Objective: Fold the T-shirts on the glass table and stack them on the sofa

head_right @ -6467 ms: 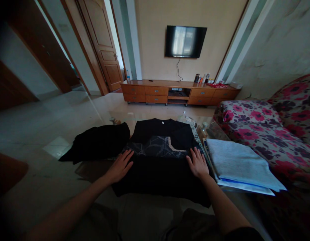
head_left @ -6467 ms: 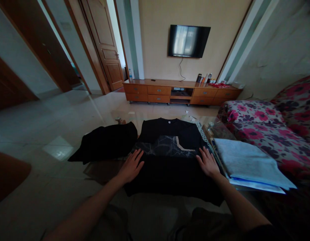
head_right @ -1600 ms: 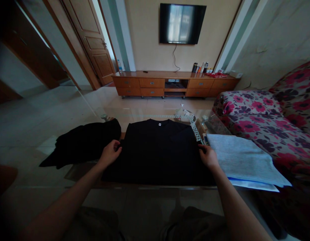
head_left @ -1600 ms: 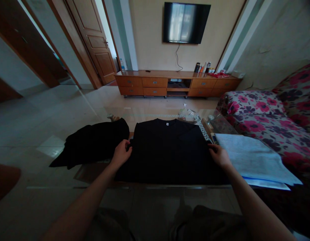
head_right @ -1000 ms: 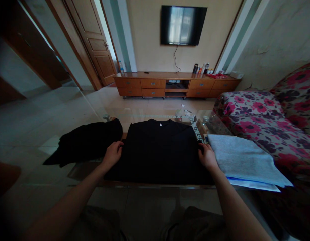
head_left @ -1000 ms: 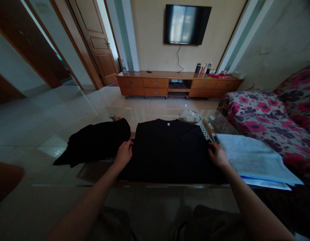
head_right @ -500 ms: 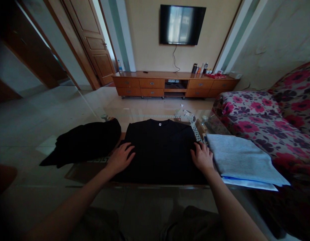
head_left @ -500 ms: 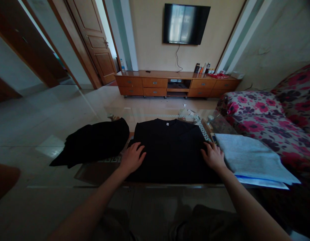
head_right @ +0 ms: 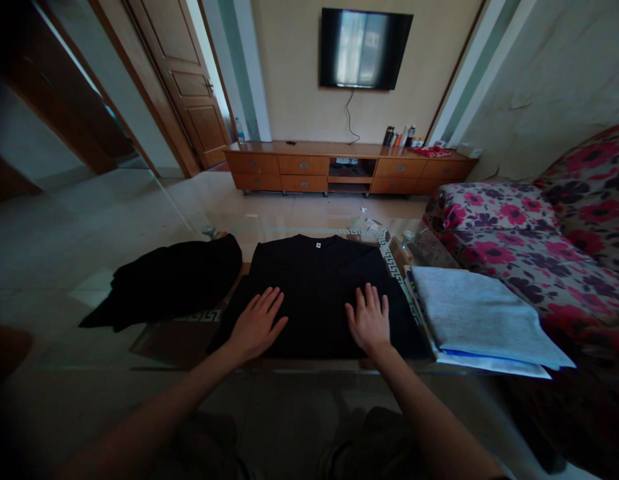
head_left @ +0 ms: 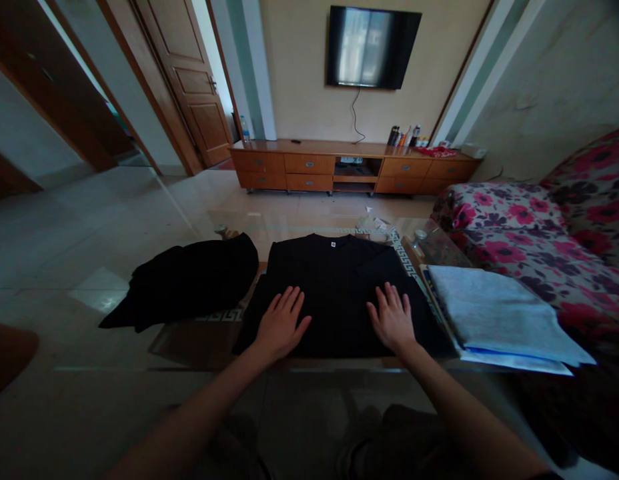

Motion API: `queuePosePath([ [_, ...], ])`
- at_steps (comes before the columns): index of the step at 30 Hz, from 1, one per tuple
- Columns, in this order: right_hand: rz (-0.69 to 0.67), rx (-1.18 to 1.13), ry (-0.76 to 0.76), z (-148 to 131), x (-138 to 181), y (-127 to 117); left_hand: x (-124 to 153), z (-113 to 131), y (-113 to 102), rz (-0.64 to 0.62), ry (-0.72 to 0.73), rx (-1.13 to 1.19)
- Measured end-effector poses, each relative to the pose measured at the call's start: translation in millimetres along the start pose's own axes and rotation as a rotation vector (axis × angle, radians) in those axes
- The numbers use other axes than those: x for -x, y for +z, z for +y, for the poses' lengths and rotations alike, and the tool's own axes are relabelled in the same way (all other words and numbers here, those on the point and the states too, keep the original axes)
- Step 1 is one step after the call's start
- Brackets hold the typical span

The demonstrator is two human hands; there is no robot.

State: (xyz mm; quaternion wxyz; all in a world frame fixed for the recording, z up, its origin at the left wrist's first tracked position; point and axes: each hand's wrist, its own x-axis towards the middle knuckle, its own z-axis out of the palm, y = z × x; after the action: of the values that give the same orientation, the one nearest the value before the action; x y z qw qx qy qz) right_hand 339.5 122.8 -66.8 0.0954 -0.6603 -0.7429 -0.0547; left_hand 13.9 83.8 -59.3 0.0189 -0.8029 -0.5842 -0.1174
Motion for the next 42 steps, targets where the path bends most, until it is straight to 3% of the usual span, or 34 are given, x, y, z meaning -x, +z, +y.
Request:
queuePosePath([
  [2,-0.073,-0.069,-0.176,-33.5,12.9,-2.4,3.3,19.7,2.6,-0.039,0.082,0.043],
  [5,-0.148,-0.118,-0.258,-63.6,25.8,-2.8,5.3,34.6,7.9,-0.076,0.113,0.076],
  [10,-0.14,-0.121,-0.208,-71.5,28.7,-2.0,3.5,43.3,13.2,-0.061,0.041,0.073],
  [16,-0.158,-0.153,-0.335,-77.7,24.3,-1.7,-0.7,54.2,17.5,-0.05,0.112,0.082],
  [19,-0.151,-0.131,-0.309,-57.8,21.3,-0.3,-2.5,35.6,16.7,-0.041,0.08,0.077],
  [25,-0.111,-0.013,-0.073,37.3,18.2,6.1,7.7,-28.1,12.1,-0.001,-0.068,0.017],
  [28,-0.101,0.008,0.036,70.2,15.9,8.8,15.4,-49.0,12.5,0.001,-0.094,0.0],
  [33,-0.111,0.041,0.04,79.1,23.7,10.1,31.7,-56.7,15.3,0.012,-0.112,-0.018],
  [39,-0.097,0.05,-0.068,83.7,53.7,7.8,65.1,-45.8,14.1,0.023,-0.116,-0.015],
  [42,-0.095,0.062,-0.058,80.3,63.1,7.3,68.9,-41.6,13.9,0.013,-0.162,-0.007],
])
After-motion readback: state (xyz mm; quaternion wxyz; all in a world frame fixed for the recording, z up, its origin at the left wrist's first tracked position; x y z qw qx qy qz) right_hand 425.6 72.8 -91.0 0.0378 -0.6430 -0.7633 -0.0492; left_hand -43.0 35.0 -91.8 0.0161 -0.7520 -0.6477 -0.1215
